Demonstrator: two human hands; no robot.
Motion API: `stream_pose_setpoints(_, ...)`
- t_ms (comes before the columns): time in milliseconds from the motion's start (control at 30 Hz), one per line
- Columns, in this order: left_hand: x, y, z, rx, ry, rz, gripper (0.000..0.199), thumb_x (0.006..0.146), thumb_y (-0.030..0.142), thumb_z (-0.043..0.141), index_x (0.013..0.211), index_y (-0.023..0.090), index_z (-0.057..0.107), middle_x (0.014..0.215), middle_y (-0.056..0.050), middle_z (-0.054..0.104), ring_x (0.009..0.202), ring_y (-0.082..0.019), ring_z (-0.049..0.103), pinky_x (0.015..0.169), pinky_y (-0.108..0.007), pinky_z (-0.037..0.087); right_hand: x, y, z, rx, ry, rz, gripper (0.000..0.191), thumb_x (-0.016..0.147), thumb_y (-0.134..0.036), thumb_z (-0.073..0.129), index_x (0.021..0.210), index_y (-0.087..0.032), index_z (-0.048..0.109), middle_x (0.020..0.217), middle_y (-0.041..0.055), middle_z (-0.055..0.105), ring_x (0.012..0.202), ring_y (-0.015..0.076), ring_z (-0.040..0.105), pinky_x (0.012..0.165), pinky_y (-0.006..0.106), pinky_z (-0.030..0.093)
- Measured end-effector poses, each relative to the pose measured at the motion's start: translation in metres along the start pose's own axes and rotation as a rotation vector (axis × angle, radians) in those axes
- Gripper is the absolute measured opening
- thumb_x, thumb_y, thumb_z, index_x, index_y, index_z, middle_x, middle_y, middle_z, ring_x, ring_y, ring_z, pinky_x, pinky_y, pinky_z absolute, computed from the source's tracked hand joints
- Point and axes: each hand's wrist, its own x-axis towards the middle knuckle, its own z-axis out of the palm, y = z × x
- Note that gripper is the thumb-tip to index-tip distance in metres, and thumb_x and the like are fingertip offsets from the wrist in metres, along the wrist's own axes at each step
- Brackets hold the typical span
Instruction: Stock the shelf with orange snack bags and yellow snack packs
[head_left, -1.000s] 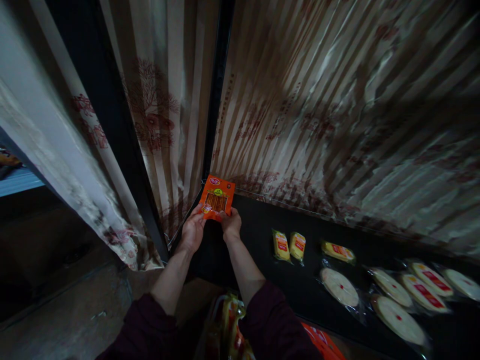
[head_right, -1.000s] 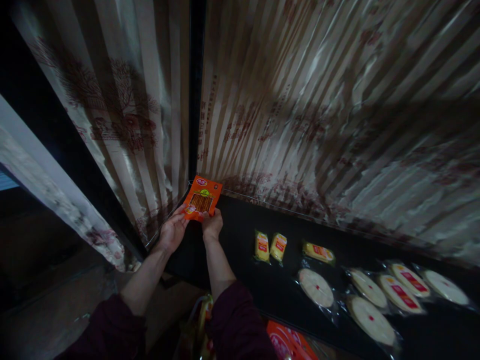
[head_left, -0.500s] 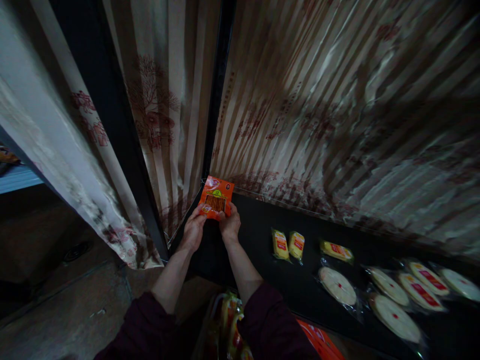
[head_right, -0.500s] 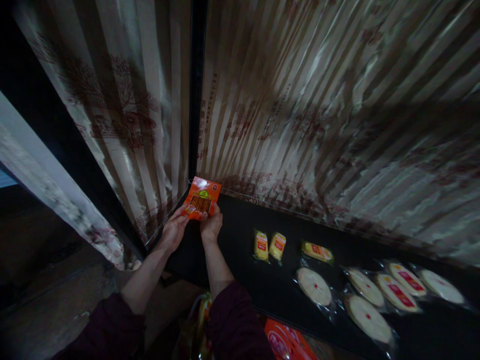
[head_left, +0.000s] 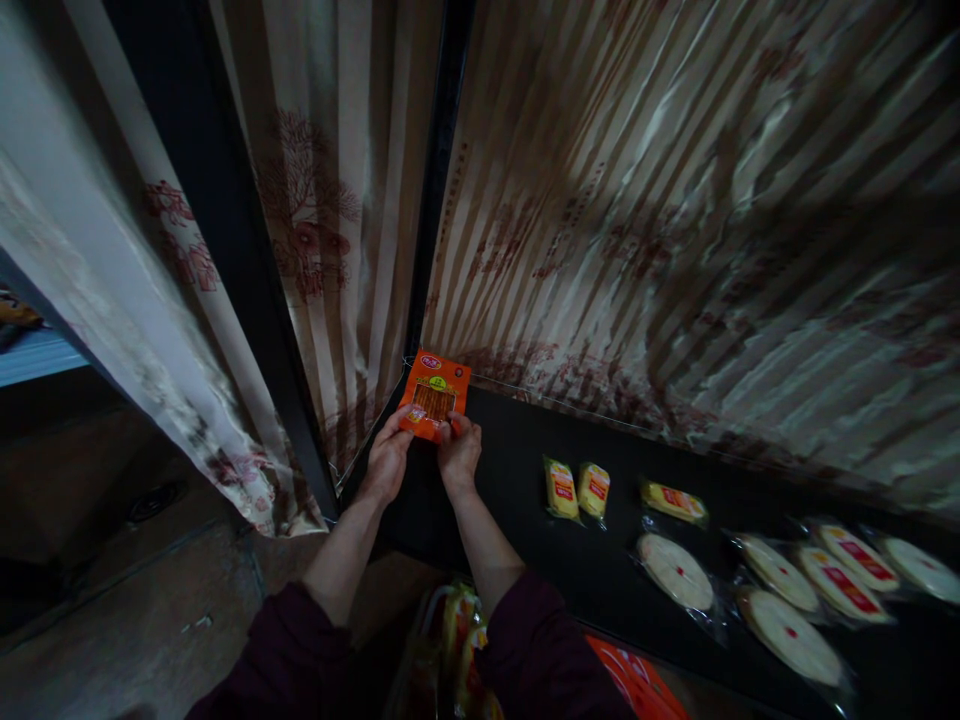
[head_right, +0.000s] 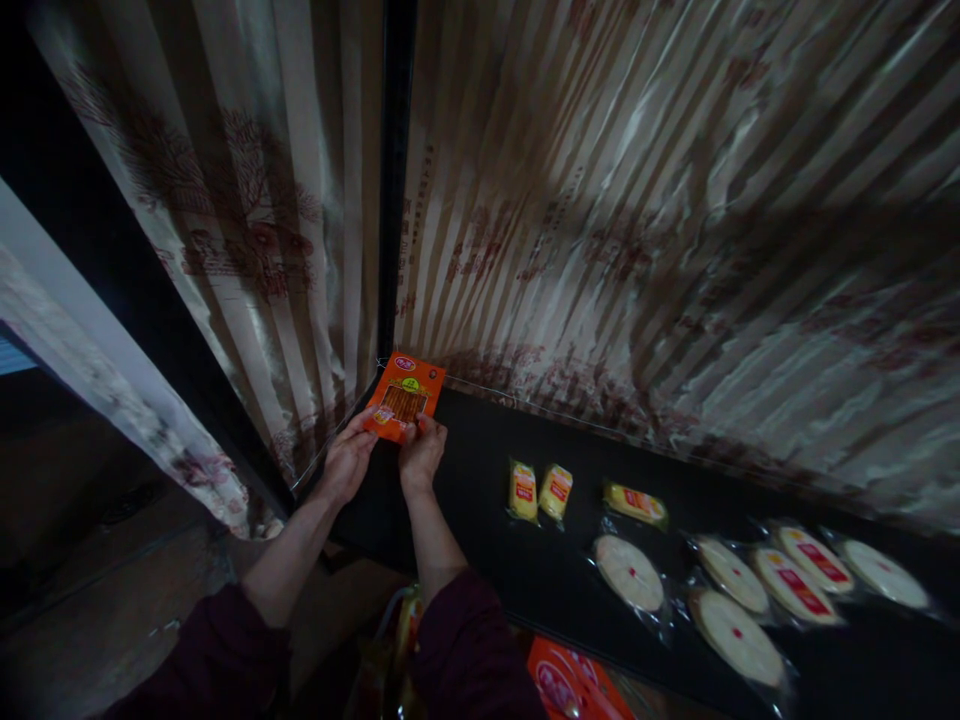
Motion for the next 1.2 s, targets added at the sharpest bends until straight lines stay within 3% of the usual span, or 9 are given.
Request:
stream_pose_setpoints(400, 0.001, -0.001, 0.001, 0.015, -0.065, -0.025, 0.039, 0.066, 0.003, 0.058, 0.100, 0.019, 0.069, 0.114, -0.004, 0.067, 0.123, -0.020, 0.051, 0.110, -0.034, 0.030, 0.001, -0.001, -0.003, 0.069, 0.086, -0.052, 0.029, 0.080, -0.024, 0.047, 0.100, -0.015, 0.066, 0.100, 0.0099, 0.056, 0.091, 0.0193, 0.057, 0.089, 0.031, 0.044)
stream_pose_setpoints(567, 0.002, -0.005, 0.000, 0.015, -0.022, -0.013, 0.040, 0.066, 0.002, 0.059, 0.101, 0.019, 0.067, 0.101, -0.002, 0.069, 0.114, -0.017, 0.056, 0.110, -0.035, 0.031, 0.008, 0.002, -0.002, 0.052, 0.097, -0.030, 0.030, 0.079, -0.023, 0.047, 0.101, -0.015, 0.066, 0.102, 0.0102, 0.054, 0.092, 0.0189, 0.057, 0.091, 0.031, 0.043)
stream_pose_setpoints(733, 0.003, -0.006, -0.001, -0.023, -0.014, -0.036, 0.035, 0.068, 0.003, 0.060, 0.100, 0.017, 0.066, 0.101, -0.005, 0.069, 0.111, -0.019, 0.059, 0.109, -0.038, 0.033, 0.014, 0.004, -0.005, 0.054, 0.080, -0.005, 0.030, 0.078, -0.019, 0.048, 0.102, -0.017, 0.066, 0.103, 0.0086, 0.054, 0.093, 0.0181, 0.056, 0.091, 0.029, 0.043)
stream_pose_setpoints(933, 0.002, -0.007, 0.001, -0.022, 0.008, -0.073, 0.030, 0.067, 0.002, 0.060, 0.093, 0.014, 0.067, 0.098, -0.006, 0.071, 0.104, -0.019, 0.063, 0.108, -0.041, 0.035, 0.018, 0.011, -0.009, 0.029, 0.061, -0.051, 0.033, 0.078, -0.017, 0.045, 0.102, -0.012, 0.066, 0.103, 0.0109, 0.054, 0.092, 0.0185, 0.057, 0.089, 0.030, 0.044)
stream_pose_setpoints(1200, 0.004, -0.006, 0.000, -0.021, 0.031, -0.076, 0.028, 0.066, 0.004, 0.060, 0.092, 0.012, 0.066, 0.091, -0.006, 0.072, 0.100, -0.017, 0.064, 0.108, -0.040, 0.037, 0.022, 0.016, -0.002, 0.019, 0.084, -0.104, 0.031, 0.076, -0.017, 0.045, 0.098, -0.015, 0.066, 0.099, 0.0069, 0.056, 0.088, 0.0166, 0.056, 0.086, 0.030, 0.044)
